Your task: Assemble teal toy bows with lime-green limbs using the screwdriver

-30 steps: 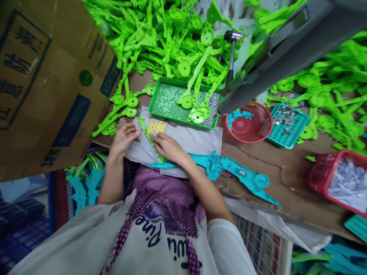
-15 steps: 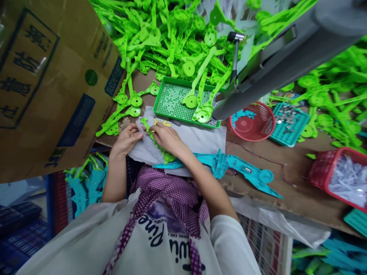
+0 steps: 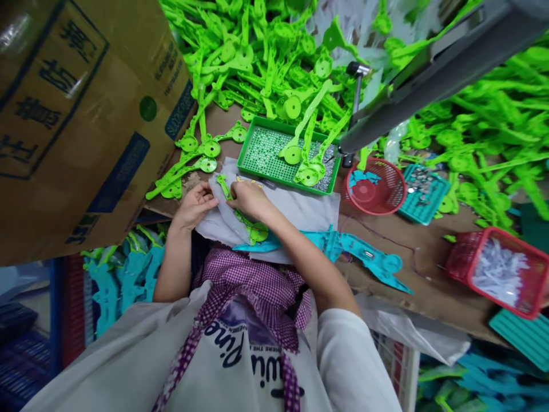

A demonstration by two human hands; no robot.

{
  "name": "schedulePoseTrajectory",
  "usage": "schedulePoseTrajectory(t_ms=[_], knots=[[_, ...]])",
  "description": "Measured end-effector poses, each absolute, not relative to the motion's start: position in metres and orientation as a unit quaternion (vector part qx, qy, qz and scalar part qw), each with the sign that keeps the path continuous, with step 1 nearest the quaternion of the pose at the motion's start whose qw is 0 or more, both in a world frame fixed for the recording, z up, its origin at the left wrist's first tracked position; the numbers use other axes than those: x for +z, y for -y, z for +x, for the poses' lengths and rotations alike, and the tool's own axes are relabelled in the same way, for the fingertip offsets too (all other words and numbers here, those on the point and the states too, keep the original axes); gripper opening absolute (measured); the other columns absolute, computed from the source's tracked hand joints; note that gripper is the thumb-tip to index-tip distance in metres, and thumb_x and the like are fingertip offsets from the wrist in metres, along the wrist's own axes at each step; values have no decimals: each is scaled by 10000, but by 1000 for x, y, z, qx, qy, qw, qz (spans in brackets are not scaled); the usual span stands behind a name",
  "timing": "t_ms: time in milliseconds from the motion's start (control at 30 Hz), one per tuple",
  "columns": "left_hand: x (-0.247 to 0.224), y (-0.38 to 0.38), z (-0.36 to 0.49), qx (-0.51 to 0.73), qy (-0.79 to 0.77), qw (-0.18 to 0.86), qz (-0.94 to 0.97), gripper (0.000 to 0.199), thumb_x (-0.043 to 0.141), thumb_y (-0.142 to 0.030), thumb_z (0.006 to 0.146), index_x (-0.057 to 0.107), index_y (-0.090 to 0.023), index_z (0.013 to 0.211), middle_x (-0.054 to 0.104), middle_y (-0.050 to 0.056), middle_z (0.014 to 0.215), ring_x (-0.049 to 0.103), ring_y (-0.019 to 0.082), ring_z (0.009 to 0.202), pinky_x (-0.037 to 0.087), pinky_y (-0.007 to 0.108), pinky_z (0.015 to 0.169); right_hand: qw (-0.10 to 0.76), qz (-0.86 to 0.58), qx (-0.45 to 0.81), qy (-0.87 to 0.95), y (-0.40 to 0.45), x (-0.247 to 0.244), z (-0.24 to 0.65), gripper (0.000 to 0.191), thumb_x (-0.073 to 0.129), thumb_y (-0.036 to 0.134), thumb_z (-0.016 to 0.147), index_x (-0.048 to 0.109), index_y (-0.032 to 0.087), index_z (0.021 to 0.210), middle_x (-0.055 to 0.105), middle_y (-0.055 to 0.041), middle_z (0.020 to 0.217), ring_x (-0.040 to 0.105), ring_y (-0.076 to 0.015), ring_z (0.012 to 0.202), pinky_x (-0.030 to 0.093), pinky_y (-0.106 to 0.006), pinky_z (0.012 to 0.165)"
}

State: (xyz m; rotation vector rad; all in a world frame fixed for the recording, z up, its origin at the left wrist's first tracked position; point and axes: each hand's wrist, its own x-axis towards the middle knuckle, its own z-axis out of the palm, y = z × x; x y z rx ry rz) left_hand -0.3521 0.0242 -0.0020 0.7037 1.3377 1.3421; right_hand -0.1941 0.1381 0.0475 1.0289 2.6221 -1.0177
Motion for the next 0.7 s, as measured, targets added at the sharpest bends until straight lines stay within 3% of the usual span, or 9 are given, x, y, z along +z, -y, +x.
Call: schedulePoseTrajectory(t_ms=[267,700], knots=[[-2,-26,-350,552,-578,522,297,586,932,-408,551,575,-190,961,629,2,945,643,109,795,542,250,802,92,327,-428,-837,-141,55,-192,80,688,190,867,644,155,810,613,24,571,555,-125,604,354,-245,649],[1,-27,-349,533,-597,514,309,568,922,-418,556,568,-199,941,640,12,933,639,127,796,534,267,790,65,328,-429,-840,-144,47,-187,67,634,119,776,637,168,731,597,24,543,560,-141,617,376,-254,651]])
